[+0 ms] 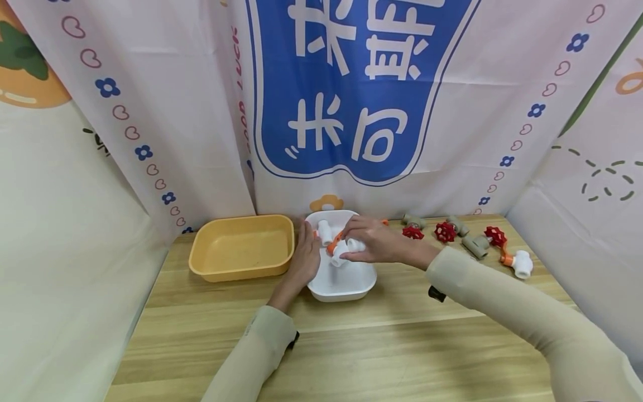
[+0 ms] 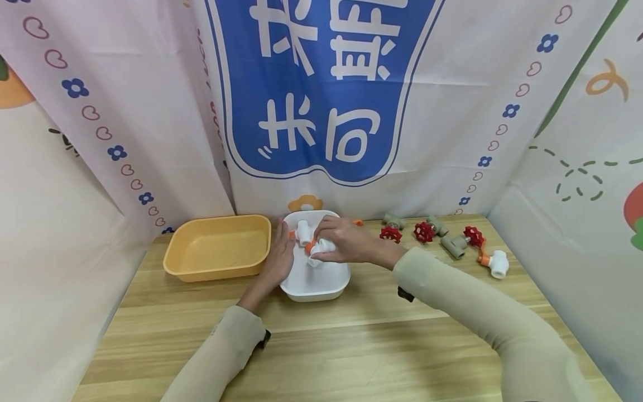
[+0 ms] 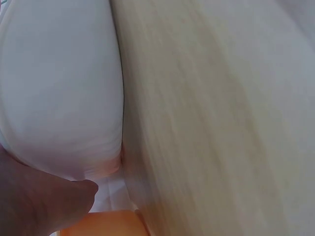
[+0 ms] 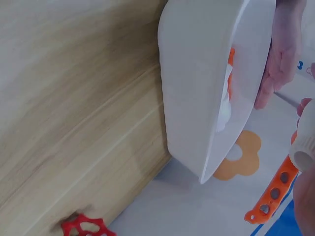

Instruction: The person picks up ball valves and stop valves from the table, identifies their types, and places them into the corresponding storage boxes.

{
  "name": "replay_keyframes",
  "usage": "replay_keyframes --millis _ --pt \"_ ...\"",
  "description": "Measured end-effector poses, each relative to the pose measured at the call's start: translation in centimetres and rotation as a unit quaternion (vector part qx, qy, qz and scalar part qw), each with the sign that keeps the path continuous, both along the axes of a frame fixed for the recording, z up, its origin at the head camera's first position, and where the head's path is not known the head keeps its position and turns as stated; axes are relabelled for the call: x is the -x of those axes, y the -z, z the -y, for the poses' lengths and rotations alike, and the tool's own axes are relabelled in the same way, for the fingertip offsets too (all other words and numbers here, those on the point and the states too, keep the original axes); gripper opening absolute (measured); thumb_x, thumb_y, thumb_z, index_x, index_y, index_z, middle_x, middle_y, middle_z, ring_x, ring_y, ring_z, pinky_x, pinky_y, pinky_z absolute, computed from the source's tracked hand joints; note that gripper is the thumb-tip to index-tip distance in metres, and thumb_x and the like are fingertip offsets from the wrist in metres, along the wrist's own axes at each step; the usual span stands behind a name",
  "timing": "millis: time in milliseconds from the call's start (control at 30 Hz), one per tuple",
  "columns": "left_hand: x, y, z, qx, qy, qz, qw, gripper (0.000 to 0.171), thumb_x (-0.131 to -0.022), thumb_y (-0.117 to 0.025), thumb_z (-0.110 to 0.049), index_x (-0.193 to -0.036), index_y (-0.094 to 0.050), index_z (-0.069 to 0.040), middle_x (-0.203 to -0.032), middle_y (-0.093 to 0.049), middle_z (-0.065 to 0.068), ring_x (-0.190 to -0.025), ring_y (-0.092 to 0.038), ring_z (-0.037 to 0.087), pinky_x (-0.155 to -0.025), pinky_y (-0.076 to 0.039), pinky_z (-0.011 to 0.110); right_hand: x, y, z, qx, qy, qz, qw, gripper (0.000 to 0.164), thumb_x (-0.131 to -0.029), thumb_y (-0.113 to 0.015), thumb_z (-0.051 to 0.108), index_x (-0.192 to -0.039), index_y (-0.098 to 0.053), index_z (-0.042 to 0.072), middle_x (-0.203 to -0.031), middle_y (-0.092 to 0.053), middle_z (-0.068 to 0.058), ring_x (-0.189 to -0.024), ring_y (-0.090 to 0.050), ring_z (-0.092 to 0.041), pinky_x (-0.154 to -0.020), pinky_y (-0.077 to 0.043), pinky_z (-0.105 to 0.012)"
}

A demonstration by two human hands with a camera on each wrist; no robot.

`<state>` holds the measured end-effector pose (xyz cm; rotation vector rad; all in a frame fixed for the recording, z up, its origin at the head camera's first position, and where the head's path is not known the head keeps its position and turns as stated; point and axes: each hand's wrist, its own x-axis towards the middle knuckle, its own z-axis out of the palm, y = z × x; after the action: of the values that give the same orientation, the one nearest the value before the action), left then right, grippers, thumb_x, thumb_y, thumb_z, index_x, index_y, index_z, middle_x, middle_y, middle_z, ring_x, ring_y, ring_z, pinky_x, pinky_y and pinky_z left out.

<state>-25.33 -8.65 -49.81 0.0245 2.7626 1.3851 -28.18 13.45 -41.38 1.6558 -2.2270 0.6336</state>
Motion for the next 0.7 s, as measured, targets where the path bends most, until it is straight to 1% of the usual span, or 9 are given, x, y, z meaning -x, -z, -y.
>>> replay_keyframes --millis 100,233,367,500,567,700 --pt "0.0 0.1 0.1 0.001 0.005 -0.009 0.9999 0.068 -0.116 -0.025 -0.04 -0.17 0.003 -0.01 -0.179 0.012 0.004 -0.165 0.001 0.025 -0.133 -0.01 0.049 -0.3 0.3 0.7 -0.005 -0.009 0.018 1.0 0.027 -0.084 -0.092 0.023 -0.099 -0.08 0.003 -0.101 -0.077 -0.008 -0.097 -0.07 -0.02 -0.087 -0.063 -0.035" --pt "0.0 0.1 0.2 0.003 0.009 -0.019 0.9998 0.068 -0.116 -0.024 -0.041 -0.17 0.002 -0.008 -0.179 0.011 0.006 -0.165 0.0 0.025 -0.133 -0.01 0.049 -0.6 0.5 1.5 -0.019 -0.012 0.028 0.999 0.029 -0.087 -0.09 0.028 -0.102 -0.08 0.005 -0.103 -0.078 -0.006 -0.101 -0.07 -0.019 -0.092 -0.061 -0.033" --pt "0.0 0.1 0.3 0.005 0.013 -0.026 0.9996 0.068 -0.116 -0.023 -0.042 -0.169 0.001 -0.007 -0.179 0.01 0.007 -0.165 -0.002 0.026 -0.133 -0.011 0.049 -0.7 0.9 2.1 -0.025 -0.014 0.029 0.999 0.028 -0.088 -0.089 0.029 -0.102 -0.08 0.006 -0.105 -0.077 -0.005 -0.103 -0.069 -0.017 -0.096 -0.06 -0.03" --pt "0.0 0.3 0.3 0.003 0.011 -0.033 0.9994 0.068 -0.116 -0.023 -0.041 -0.169 -0.001 -0.006 -0.179 0.008 0.008 -0.164 -0.004 0.027 -0.133 -0.013 0.05 -0.8 1.5 2.5 -0.017 -0.022 0.032 0.999 0.027 -0.087 -0.089 0.027 -0.1 -0.079 0.006 -0.103 -0.077 -0.006 -0.102 -0.068 -0.017 -0.095 -0.059 -0.03" --pt "0.1 0.3 0.3 0.002 0.011 -0.039 0.9992 0.067 -0.116 -0.023 -0.039 -0.169 -0.003 -0.004 -0.179 0.007 0.009 -0.164 -0.005 0.028 -0.132 -0.013 0.05 -0.9 1.8 2.6 -0.013 -0.026 0.03 0.999 0.027 -0.087 -0.09 0.027 -0.098 -0.079 0.005 -0.102 -0.076 -0.006 -0.101 -0.068 -0.017 -0.093 -0.059 -0.03" --pt "0.1 0.3 0.3 0.002 0.012 -0.047 0.9988 0.066 -0.115 -0.024 -0.036 -0.169 -0.004 -0.002 -0.179 0.006 0.01 -0.164 -0.007 0.029 -0.132 -0.015 0.048 -1.1 2.4 2.9 -0.013 -0.032 0.02 0.999 0.028 -0.087 -0.09 0.028 -0.099 -0.078 0.004 -0.103 -0.076 -0.004 -0.1 -0.069 -0.016 -0.095 -0.058 -0.032"
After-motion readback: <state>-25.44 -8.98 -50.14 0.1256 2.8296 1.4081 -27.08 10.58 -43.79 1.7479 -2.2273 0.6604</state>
